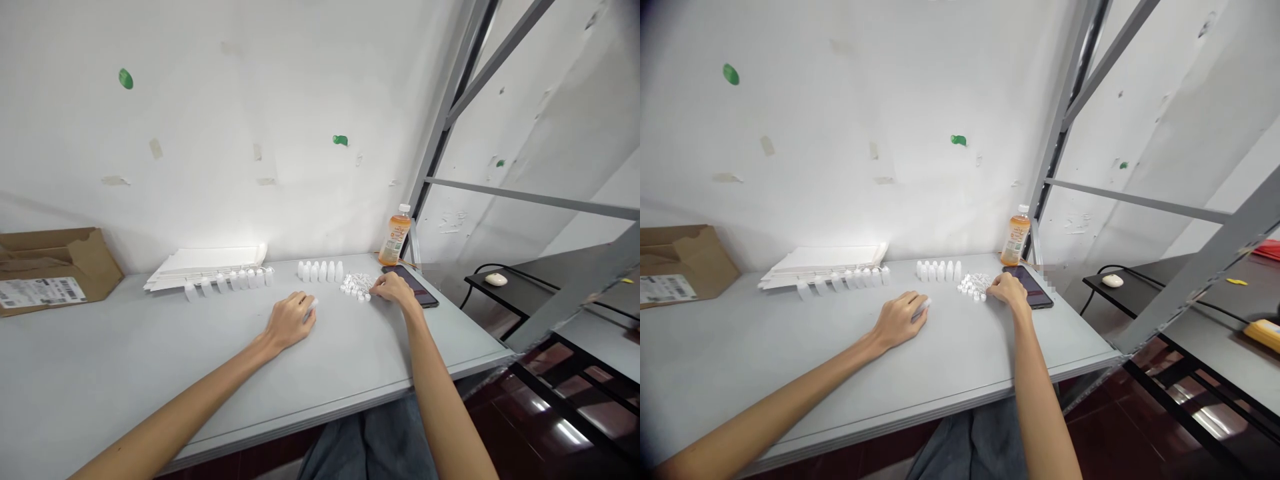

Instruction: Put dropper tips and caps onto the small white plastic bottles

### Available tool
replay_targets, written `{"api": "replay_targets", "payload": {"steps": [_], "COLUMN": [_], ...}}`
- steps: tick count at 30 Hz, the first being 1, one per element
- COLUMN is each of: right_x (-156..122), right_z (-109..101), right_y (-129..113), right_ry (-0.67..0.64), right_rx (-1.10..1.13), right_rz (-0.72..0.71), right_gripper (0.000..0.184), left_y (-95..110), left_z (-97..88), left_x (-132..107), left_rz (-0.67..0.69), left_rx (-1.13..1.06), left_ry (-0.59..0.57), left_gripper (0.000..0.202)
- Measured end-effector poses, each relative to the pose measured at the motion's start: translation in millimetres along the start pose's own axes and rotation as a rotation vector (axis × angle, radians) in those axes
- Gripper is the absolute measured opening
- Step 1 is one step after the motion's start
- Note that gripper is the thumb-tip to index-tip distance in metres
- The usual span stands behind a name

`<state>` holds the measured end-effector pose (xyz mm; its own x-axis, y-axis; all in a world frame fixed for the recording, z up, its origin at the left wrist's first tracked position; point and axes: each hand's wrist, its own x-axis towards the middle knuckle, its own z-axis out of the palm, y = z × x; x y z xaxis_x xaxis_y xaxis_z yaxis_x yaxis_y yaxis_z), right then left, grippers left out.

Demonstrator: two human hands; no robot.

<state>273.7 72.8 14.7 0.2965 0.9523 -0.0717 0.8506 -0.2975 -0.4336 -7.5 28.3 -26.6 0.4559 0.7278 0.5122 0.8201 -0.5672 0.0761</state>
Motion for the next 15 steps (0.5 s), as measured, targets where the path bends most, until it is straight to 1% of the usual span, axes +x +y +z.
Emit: {"api": "replay_targets", "payload": {"steps": [4, 8, 12, 15], "right_x": [-1.1, -1.1, -0.7, 0.4], "right_z": [-0.2, -2.7, -5.0, -5.4], "right_y": [0.1, 1.4, 2.5, 3.8], "right_ry": [0.034, 0.060, 0.109, 0.136], "right_rx": [-0.011, 0.007, 0.073, 0.134], "right_rz": [0.001, 0.034, 0.049, 0.053], "right_gripper": [0.022, 0.026, 0.025, 0.024], "left_y": [-1.9, -2.6, -1.1, -0.4], "left_z": [0.9, 0.1, -2.5, -4.0], "left_x": [-1.0, -4.3, -10.7, -13.2], "left_rz": [0.023, 0.052, 0.074, 0.061], "left_rx": [-0.005, -0.009, -0.009, -0.020], "left_ry": [0.048, 0.100, 0.117, 0.130], "left_gripper": [0.016, 0.016, 0.016, 0.016]}}
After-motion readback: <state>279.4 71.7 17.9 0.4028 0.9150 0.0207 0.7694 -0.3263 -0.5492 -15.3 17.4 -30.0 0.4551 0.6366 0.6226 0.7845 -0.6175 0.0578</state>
